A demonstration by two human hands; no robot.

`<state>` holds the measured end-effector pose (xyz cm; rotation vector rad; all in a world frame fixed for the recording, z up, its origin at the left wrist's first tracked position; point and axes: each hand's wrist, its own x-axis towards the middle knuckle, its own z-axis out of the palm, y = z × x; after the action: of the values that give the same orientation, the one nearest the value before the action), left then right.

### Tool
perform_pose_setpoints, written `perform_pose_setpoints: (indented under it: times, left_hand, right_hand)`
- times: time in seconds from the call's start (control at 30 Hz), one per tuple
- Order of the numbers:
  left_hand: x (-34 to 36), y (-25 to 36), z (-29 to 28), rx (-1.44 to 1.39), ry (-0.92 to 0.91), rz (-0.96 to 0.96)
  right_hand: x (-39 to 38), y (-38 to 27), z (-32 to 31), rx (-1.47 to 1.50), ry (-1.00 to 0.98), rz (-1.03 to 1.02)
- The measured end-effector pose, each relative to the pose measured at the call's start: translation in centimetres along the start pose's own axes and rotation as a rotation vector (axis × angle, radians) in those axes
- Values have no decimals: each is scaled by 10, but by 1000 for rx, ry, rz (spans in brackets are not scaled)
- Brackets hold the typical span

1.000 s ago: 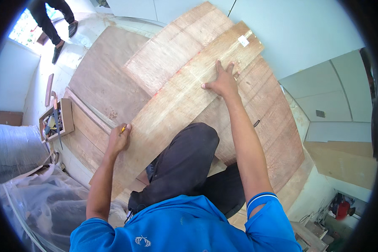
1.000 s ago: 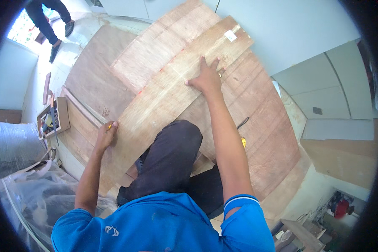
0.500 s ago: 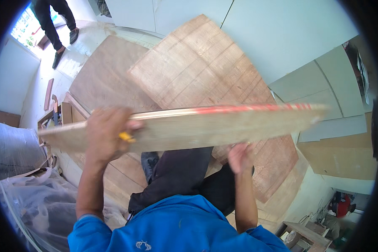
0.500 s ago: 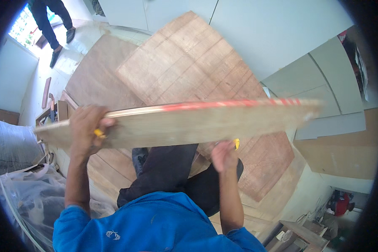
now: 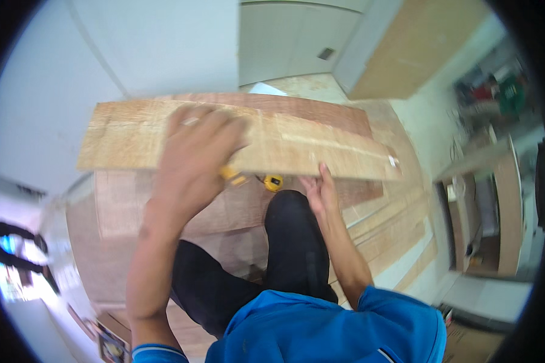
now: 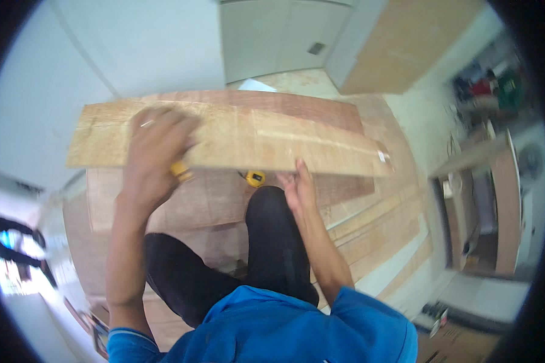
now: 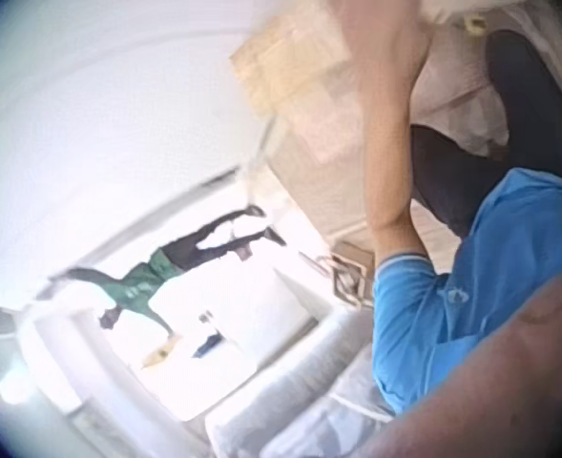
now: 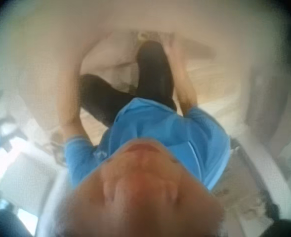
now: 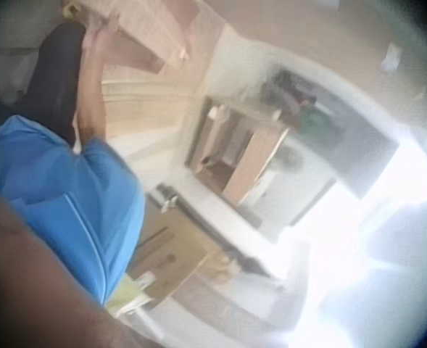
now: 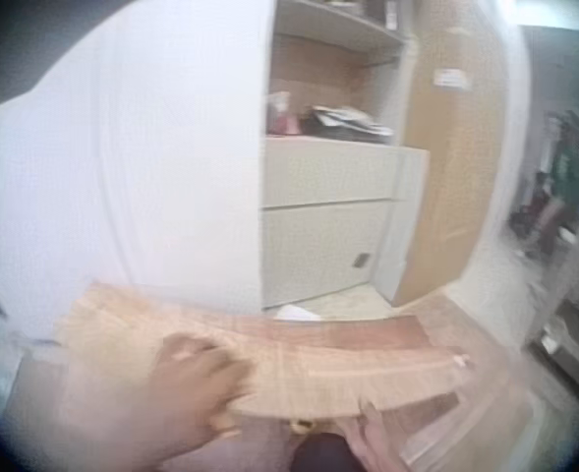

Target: The person measures a large wooden board with a tape measure and marks it with a pencil. They then use a hand saw to cut the board along the marked line.

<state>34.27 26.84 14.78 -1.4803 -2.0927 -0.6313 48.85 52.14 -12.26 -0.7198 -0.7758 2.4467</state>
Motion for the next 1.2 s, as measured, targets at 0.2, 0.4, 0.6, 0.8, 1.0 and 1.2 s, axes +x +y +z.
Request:
perform_pose_setpoints:
  times: [0.2,0.4,0.6,0.8,1.0,1.2]
  left_hand:
    - [-177,-2,-82,-143,-55,-724]
    - [-380,-95,-95,-249,-125,-1209]
    - [-372,-132,-58,-644,222,-1330]
    - [-143,-99,6,-1342,631,-791]
    - [22,-106,-34,-1246,780,-644]
    - [144,-114,-44,-1198,654,-393]
  right_hand:
    - [75,-18,-50,57,65,-192]
    - [121,-28,-50,-51,206,-190]
    - [76,-20,-50,31,-31,-237]
    - [82,25,79,386,-466,-74]
    - [136,38,202,425,-675,-22]
    - [191,-9,288,119,-541,272]
